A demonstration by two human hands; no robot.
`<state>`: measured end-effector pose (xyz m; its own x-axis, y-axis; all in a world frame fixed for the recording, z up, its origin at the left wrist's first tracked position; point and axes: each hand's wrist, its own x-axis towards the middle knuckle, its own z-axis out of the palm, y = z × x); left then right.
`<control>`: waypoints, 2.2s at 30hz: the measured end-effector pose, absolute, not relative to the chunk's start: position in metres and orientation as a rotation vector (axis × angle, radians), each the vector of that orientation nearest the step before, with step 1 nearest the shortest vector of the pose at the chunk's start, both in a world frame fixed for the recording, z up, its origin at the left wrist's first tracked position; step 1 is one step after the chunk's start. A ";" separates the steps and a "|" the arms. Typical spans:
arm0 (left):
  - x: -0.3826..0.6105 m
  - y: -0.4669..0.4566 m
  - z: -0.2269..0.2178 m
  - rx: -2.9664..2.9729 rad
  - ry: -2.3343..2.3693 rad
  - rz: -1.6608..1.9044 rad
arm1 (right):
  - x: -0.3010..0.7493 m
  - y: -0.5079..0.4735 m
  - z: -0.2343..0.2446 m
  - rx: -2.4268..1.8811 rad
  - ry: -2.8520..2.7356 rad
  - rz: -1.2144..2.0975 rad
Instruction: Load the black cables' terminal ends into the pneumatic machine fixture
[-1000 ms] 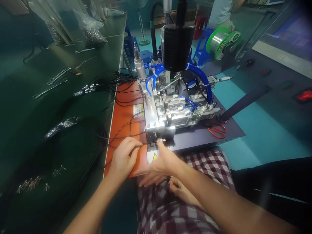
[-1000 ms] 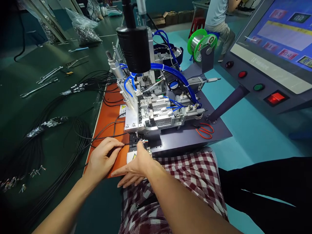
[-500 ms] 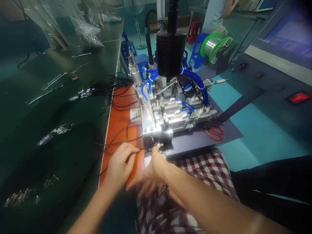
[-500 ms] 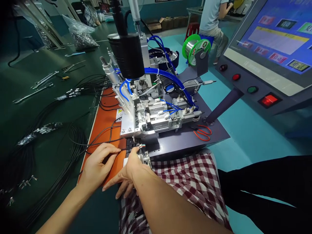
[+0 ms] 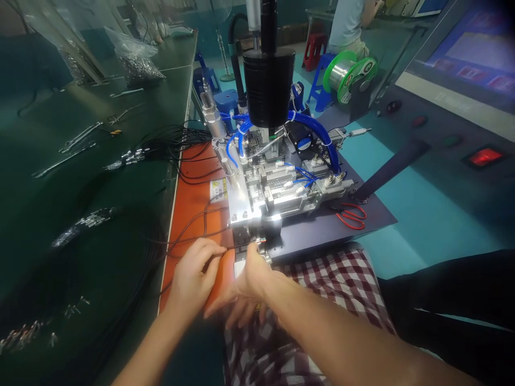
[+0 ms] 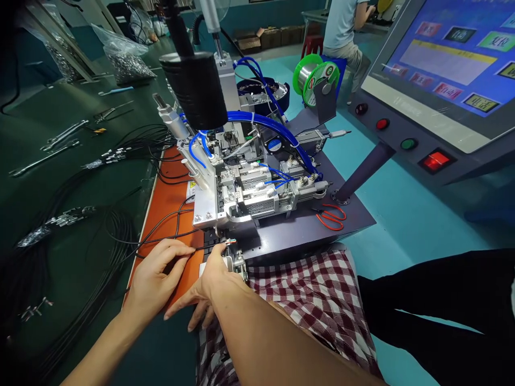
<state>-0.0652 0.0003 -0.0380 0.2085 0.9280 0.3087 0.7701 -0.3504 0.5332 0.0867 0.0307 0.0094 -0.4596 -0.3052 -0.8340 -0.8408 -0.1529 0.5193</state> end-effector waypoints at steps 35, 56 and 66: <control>-0.066 0.001 -0.038 2.233 1.553 0.865 | 0.137 0.021 -0.067 -0.267 -2.789 -0.678; -0.065 0.002 -0.039 2.208 1.573 0.850 | 0.135 0.022 -0.072 -0.300 -2.774 -0.747; -0.069 0.002 -0.042 2.222 1.554 0.869 | 0.133 0.023 -0.079 -0.318 -2.706 -0.837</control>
<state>-0.0686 0.0016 -0.0420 0.2350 0.9219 0.3080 0.7450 -0.3744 0.5521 0.1330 0.0227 -0.0788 -0.9336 0.1231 0.3365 0.2916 0.8069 0.5138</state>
